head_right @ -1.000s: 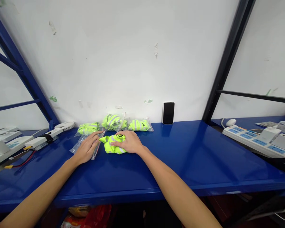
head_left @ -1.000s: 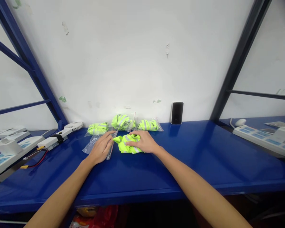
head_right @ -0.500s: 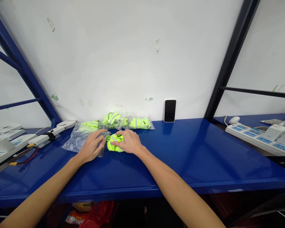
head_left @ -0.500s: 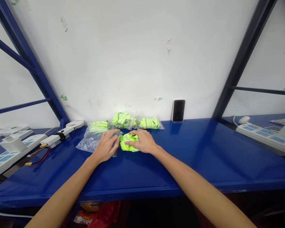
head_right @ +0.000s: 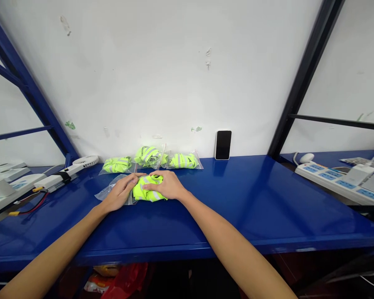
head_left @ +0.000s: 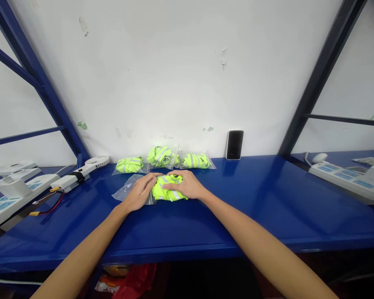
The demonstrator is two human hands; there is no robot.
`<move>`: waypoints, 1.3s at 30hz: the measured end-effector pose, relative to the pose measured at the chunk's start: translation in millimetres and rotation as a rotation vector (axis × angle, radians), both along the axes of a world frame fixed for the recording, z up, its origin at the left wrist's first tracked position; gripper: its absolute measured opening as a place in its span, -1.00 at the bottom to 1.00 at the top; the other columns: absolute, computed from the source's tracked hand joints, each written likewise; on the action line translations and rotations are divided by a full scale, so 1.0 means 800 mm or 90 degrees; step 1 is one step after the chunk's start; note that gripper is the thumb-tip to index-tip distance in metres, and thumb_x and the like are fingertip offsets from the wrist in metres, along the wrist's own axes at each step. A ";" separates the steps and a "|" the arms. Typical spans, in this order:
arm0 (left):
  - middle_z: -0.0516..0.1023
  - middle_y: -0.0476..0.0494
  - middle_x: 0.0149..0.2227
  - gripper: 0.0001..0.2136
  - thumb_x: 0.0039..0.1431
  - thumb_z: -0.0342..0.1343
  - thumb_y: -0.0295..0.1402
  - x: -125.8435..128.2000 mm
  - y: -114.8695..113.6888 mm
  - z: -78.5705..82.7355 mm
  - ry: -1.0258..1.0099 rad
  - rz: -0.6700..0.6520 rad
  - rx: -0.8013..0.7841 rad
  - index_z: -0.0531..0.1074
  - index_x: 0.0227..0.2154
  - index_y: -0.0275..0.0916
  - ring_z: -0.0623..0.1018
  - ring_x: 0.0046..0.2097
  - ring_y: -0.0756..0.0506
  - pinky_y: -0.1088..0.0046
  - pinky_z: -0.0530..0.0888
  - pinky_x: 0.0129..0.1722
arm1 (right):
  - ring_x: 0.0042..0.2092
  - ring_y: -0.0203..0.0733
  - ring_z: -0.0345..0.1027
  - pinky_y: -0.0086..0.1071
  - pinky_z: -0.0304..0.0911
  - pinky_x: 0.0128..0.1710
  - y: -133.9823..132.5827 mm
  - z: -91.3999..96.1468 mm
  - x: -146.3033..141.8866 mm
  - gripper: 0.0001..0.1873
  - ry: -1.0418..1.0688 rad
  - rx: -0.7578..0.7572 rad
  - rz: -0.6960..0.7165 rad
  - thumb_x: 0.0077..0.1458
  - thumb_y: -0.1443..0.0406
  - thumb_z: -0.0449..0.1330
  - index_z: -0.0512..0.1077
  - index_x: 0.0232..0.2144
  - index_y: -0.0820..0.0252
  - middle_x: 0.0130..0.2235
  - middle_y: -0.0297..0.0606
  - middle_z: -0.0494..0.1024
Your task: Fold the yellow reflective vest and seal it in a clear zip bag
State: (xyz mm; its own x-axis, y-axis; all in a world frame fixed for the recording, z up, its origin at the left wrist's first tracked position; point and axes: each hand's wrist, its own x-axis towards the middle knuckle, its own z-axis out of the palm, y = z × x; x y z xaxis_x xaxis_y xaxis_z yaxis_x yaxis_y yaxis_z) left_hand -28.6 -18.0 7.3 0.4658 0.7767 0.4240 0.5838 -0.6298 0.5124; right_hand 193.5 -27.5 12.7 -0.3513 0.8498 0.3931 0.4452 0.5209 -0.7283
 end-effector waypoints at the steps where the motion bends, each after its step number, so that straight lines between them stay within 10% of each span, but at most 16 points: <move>1: 0.40 -0.17 0.13 -0.66 0.33 -0.24 -0.14 0.003 -0.001 0.000 -0.011 -0.006 0.001 0.38 -0.24 -0.20 0.41 0.11 -0.17 0.29 0.32 0.12 | -0.03 -0.06 0.41 -0.30 0.23 -0.05 0.003 -0.003 -0.001 -0.50 -0.001 0.001 -0.036 -0.05 -0.03 0.27 0.51 -0.10 0.07 -0.07 -0.28 0.57; 12: 0.33 -0.21 0.18 -0.67 0.30 -0.18 -0.09 0.022 -0.003 -0.011 -0.030 -0.016 0.006 0.30 -0.06 -0.15 0.31 0.21 -0.19 0.13 0.23 0.20 | -0.06 -0.07 0.41 -0.31 0.22 -0.07 0.004 -0.012 -0.018 -0.57 -0.057 0.012 -0.069 0.05 0.02 0.19 0.47 -0.06 0.03 -0.07 -0.25 0.56; 16: 0.06 -0.24 0.33 -0.21 -0.01 0.20 0.02 0.014 -0.012 0.001 0.139 -0.098 0.014 0.03 0.25 -0.07 0.15 0.30 -0.31 0.08 0.19 0.23 | -0.09 -0.08 0.42 -0.32 0.21 -0.10 0.008 -0.005 -0.003 -0.69 -0.049 0.014 -0.093 0.12 0.10 0.13 0.52 -0.16 0.05 -0.12 -0.28 0.58; 20: -0.06 -0.23 0.36 -0.06 -0.03 0.17 0.09 0.012 -0.007 0.002 0.216 -0.051 0.119 -0.16 0.32 -0.10 0.07 0.33 -0.29 0.13 0.14 0.26 | -0.13 -0.10 0.42 -0.35 0.19 -0.15 0.011 -0.001 0.006 -0.71 -0.042 0.023 -0.076 0.14 0.14 0.09 0.54 -0.22 0.10 -0.16 -0.29 0.59; 26: 0.21 -0.31 0.26 0.07 -0.23 0.14 0.28 0.013 0.006 -0.007 0.298 0.013 0.150 -0.08 0.29 -0.19 0.17 0.29 -0.34 -0.02 -0.08 0.29 | -0.29 -0.19 0.36 -0.40 0.13 -0.26 0.006 0.000 -0.005 -0.66 -0.041 0.126 -0.042 0.22 0.21 -0.05 0.49 -0.40 0.17 -0.35 -0.30 0.55; 39: 0.34 -0.32 0.15 -0.04 -0.19 0.16 0.24 0.032 0.013 -0.011 0.192 -0.007 0.221 0.06 0.20 -0.23 0.35 0.17 -0.31 0.03 0.10 0.25 | -0.44 -0.29 0.22 -0.42 0.08 -0.36 0.008 -0.002 -0.026 -0.91 0.148 0.192 -0.203 -0.04 0.28 0.13 0.29 -0.50 0.16 -0.50 -0.43 0.34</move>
State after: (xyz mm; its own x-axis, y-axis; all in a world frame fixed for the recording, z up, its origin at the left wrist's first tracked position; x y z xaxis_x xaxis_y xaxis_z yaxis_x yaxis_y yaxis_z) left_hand -3.3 -8.0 -1.7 0.6165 0.6065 0.5022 0.6664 -0.7416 0.0774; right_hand 173.1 -20.9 10.9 0.0339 0.7373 0.6747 0.4608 0.5876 -0.6652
